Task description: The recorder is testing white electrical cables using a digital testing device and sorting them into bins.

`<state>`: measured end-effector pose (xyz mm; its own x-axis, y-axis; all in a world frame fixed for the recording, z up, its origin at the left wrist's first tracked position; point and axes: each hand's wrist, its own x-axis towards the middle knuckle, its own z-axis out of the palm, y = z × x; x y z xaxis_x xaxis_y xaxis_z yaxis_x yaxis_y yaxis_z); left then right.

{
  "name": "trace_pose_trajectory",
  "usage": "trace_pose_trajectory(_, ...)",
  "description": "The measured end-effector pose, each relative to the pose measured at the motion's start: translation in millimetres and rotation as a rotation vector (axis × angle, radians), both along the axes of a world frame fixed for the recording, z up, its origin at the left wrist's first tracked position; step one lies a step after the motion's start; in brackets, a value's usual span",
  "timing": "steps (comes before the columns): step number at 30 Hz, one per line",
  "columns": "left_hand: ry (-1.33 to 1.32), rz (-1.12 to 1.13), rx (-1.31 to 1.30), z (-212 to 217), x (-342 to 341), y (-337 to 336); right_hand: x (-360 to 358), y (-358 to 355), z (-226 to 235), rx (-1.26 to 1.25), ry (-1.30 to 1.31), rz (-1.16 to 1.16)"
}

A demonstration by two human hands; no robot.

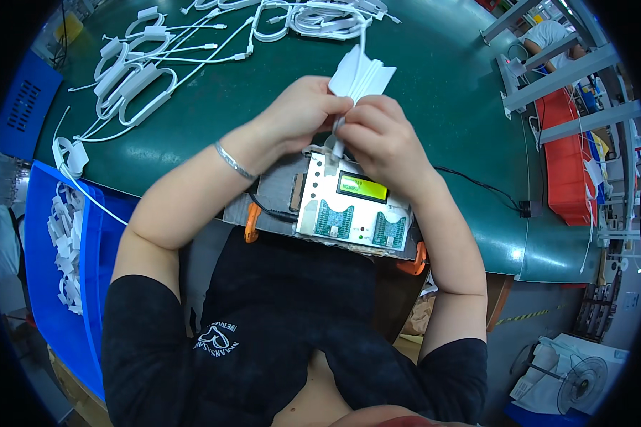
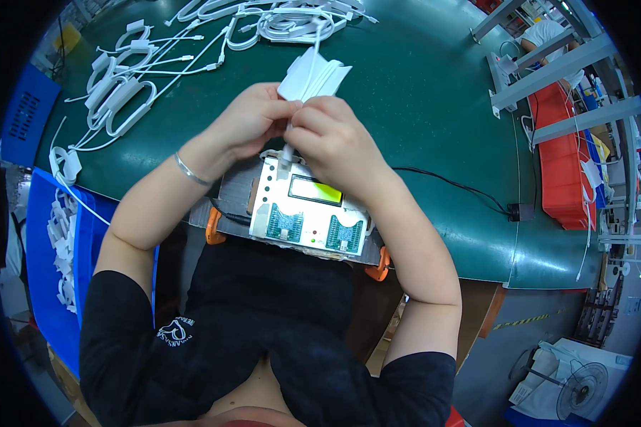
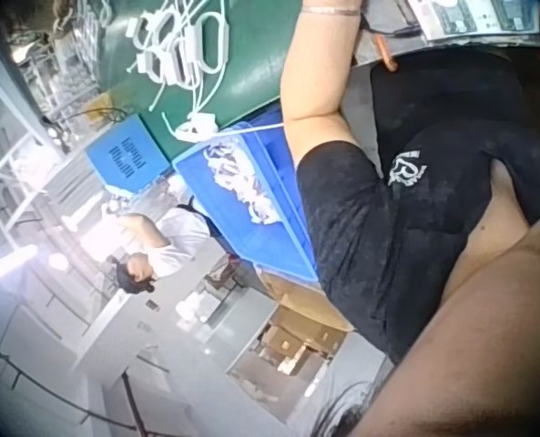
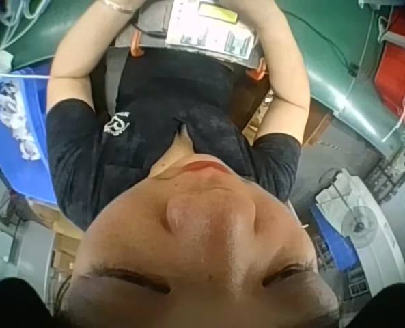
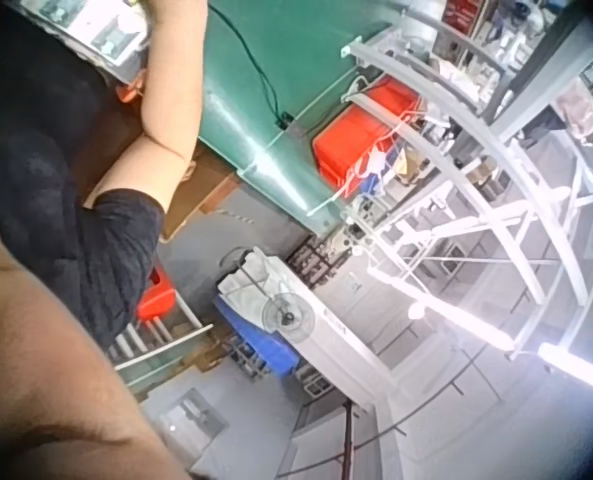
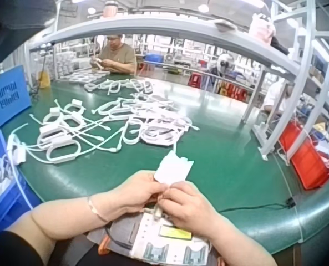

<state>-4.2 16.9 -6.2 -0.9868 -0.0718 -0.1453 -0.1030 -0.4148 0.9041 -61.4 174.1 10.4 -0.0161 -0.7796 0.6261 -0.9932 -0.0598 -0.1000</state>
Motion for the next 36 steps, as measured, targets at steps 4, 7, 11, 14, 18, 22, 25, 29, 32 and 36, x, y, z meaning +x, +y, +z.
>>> trace_pose_trajectory(4, -0.068, -0.496, -0.286, 19.0, -22.0, -41.5, -15.9, 11.9, -3.8, -0.121, -0.080, -0.246)
trace_pose_trajectory(7, -0.109, -0.593, -0.332, 17.5, -27.5, -48.6, -34.3, 18.6, -11.9, -0.031, -0.049, -0.215)
trace_pose_trajectory(11, -0.076, -0.569, -0.471, 16.3, -20.4, -46.0, -31.4, 17.8, -17.3, -0.032, -0.392, -0.223)
trace_pose_trajectory(14, -0.022, -0.573, -0.492, 11.6, -20.6, -48.7, -35.1, 18.8, -18.1, -0.020, -0.395, -0.193)
trace_pose_trajectory(18, 0.017, -0.538, -0.357, 15.3, -11.8, -48.4, -40.4, 16.6, -14.8, 0.045, -0.105, -0.216)
trace_pose_trajectory(22, -0.082, -0.444, -0.436, 19.5, -14.2, -39.5, -42.7, 19.1, -22.9, 0.038, -0.096, -0.244)
trace_pose_trajectory(25, -0.062, -0.331, -0.632, 16.9, -15.8, -38.3, -30.2, 18.6, -11.3, 0.067, -0.572, -0.303)
trace_pose_trajectory(29, 0.103, -0.111, -1.090, 19.4, -14.6, -28.0, -32.3, 21.4, -12.2, 0.065, -0.926, -0.325)
trace_pose_trajectory(32, 0.228, -0.015, -1.186, 12.1, -12.9, -23.6, -34.4, 21.6, -15.1, 0.014, -0.944, -0.329)
trace_pose_trajectory(36, 0.432, -0.051, -1.136, 8.7, -15.7, -29.1, -42.8, 22.6, -24.9, -0.118, -1.018, -0.254)
